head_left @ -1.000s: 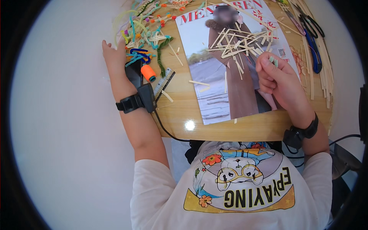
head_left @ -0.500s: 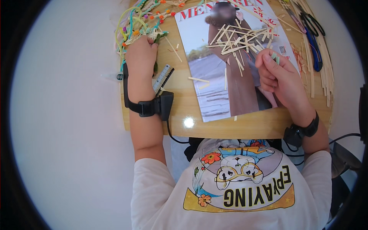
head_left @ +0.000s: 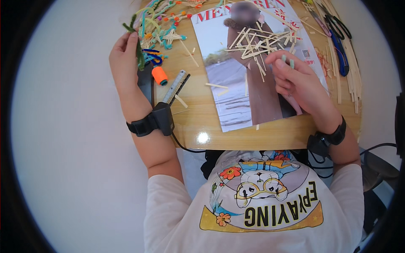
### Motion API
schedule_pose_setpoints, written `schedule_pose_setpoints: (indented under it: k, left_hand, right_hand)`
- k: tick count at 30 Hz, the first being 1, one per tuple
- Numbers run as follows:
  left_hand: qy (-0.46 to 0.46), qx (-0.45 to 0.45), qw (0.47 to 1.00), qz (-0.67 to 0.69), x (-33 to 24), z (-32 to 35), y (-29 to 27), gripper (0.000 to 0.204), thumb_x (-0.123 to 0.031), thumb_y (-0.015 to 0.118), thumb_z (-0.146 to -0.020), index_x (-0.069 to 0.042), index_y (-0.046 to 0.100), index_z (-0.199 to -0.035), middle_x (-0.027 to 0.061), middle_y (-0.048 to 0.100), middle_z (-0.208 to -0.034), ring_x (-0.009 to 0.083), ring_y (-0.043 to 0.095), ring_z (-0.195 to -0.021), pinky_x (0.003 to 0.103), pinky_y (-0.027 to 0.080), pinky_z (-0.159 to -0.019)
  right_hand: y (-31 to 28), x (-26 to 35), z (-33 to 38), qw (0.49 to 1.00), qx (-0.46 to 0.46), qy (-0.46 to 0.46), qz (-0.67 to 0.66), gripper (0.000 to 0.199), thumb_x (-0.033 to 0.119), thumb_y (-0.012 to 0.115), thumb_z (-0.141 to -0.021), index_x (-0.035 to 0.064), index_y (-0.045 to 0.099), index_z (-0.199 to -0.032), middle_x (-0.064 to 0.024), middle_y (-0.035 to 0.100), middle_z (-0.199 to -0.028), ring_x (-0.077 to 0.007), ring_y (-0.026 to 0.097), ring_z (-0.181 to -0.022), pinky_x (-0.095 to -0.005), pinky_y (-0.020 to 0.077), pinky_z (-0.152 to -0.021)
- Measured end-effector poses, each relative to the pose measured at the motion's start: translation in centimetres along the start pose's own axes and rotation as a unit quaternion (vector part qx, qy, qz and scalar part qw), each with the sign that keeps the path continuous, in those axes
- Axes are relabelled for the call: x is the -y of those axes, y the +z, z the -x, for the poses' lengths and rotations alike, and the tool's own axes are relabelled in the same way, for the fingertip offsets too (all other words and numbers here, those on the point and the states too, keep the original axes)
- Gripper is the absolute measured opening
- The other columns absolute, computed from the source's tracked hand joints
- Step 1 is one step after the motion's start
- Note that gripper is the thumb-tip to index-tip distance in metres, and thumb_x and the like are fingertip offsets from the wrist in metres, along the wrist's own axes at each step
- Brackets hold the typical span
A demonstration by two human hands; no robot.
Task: Constructing a small craft object using bamboo sticks, glue, and scissors on a desk.
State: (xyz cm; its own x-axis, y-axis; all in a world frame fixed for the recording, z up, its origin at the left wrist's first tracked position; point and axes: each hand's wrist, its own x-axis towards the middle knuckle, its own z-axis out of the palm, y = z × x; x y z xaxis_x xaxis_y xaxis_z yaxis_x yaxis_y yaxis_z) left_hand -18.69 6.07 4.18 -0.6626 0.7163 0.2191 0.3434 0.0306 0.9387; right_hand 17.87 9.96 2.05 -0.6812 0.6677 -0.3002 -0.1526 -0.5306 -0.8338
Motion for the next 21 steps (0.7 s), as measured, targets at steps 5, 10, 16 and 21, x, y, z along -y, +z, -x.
schedule_pose_setpoints:
  k: [5,10,16,21]
  left_hand:
    - [0.004,0.023,0.986,0.165,-1.5,0.6,-1.3,0.029,-0.017,0.060,-0.091,0.003,0.055,-0.111,0.0024,0.056,-0.076,0.0073,0.048,-0.061,0.020,0.036,-0.054]
    - [0.017,0.058,0.985,0.163,-1.0,0.4,-1.3,0.032,-0.022,0.059,-0.091,0.003,0.056,-0.111,0.0025,0.057,-0.076,0.0072,0.048,-0.060,0.021,0.036,-0.052]
    - [-0.004,0.078,0.996,-0.031,-0.1,0.7,0.6,0.036,-0.028,0.060,-0.088,0.000,0.060,-0.110,0.0033,0.063,-0.080,0.0071,0.055,-0.067,0.021,0.042,-0.058]
    - [0.079,0.099,0.928,-0.351,3.3,1.8,2.7,0.032,-0.025,0.060,-0.085,-0.002,0.064,-0.107,0.0119,0.068,-0.091,0.0219,0.065,-0.085,0.033,0.049,-0.075]
  right_hand:
    - [3.0,0.7,-3.6,0.989,0.033,0.014,0.143,0.029,0.021,0.048,-0.096,0.0029,0.053,-0.118,0.0053,0.040,-0.073,-0.0054,0.039,-0.064,-0.0215,0.0342,-0.058]
    - [6.2,1.9,-11.5,0.969,0.052,-0.050,0.234,0.043,0.028,0.053,-0.094,-0.0006,0.049,-0.125,0.0002,0.049,-0.087,-0.0075,0.046,-0.074,-0.0223,0.0394,-0.066]
    - [6.7,1.2,-14.4,0.961,0.016,-0.096,0.259,0.060,0.031,0.056,-0.092,-0.0022,0.035,-0.138,-0.0158,0.045,-0.134,-0.0197,0.040,-0.128,-0.0287,0.0292,-0.107]
    - [5.9,2.7,-10.1,0.957,0.038,-0.140,0.250,0.051,0.030,0.056,-0.091,0.0008,0.046,-0.131,-0.0115,0.055,-0.120,-0.0190,0.051,-0.113,-0.0320,0.0391,-0.096]
